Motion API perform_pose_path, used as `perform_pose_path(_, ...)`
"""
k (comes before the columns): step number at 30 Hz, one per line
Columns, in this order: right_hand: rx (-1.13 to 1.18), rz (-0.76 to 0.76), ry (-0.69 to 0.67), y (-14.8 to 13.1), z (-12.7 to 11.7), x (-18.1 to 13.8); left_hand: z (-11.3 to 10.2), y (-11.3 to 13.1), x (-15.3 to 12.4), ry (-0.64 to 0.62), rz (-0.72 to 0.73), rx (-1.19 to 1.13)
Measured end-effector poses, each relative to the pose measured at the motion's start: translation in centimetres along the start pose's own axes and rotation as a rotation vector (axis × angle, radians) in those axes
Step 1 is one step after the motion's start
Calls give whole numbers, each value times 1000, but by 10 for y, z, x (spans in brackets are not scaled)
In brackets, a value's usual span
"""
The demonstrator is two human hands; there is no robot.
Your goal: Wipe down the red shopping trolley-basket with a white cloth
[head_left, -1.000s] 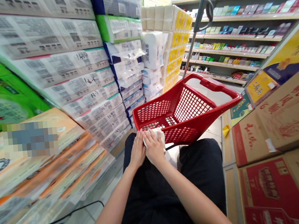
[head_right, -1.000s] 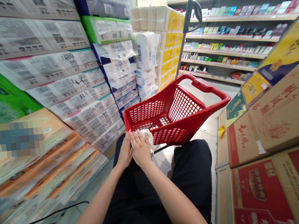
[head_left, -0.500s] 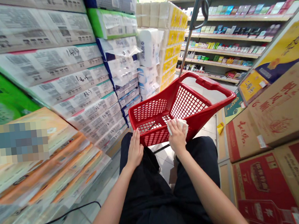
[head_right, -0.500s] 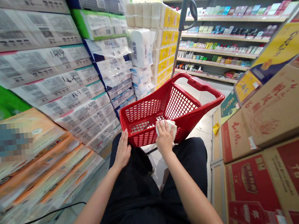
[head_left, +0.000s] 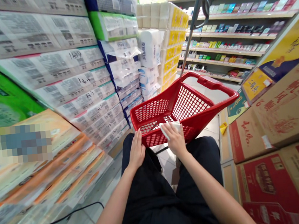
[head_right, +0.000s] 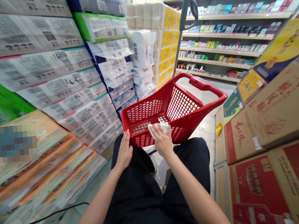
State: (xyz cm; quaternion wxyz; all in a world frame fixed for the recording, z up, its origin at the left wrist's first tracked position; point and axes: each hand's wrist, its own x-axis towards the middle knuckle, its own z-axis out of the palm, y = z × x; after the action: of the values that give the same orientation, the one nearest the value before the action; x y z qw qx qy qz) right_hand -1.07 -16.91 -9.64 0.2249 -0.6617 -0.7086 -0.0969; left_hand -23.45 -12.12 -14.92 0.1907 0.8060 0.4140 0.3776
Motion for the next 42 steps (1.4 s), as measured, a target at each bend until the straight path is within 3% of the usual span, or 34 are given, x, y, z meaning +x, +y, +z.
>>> perform_pose_path(3, -95, 111, 47, 46, -18, 0, 0, 1, 0, 6, -1, -17)
perform_pose_path(6, -111, 238, 66, 50, -21, 3, 0, 1, 0, 11, -3, -24)
perform_pose_path(9, -42, 293, 49, 10, -4, 7, 0, 0, -1, 14, 1, -25)
perform_pose_path(14, 125, 53, -46, -85, 29, 6, 0, -7, -2, -11, 46, -10)
perform_pose_path(17, 172, -60, -78, -104, 31, 4, 0, -9, -3, -21, 59, 9)
perform_pose_path(19, 164, -108, -85, -94, 26, 3, -1, -7, -3, -20, 44, 11)
perform_pose_path(22, 101, -105, -68, -53, 12, 2, -2, -2, -1, -7, 21, 2)
perform_pose_path(28, -85, 119, 45, 51, -22, 1, -1, 2, 0, 9, 0, -20)
perform_pose_path(31, -78, 257, 103, 66, -27, 7, -1, 2, 1, 16, 7, -29)
perform_pose_path(33, -37, 344, 124, 49, -20, 12, -2, 2, 1, 11, 13, -34)
perform_pose_path(35, 21, 350, 97, 15, -6, 14, -3, 2, 1, 2, 12, -35)
perform_pose_path(39, 137, 134, -6, -65, 21, 11, -2, -4, -1, -4, 28, -31)
perform_pose_path(42, 180, 9, -56, -98, 30, 7, -1, -9, -2, -10, 59, -15)
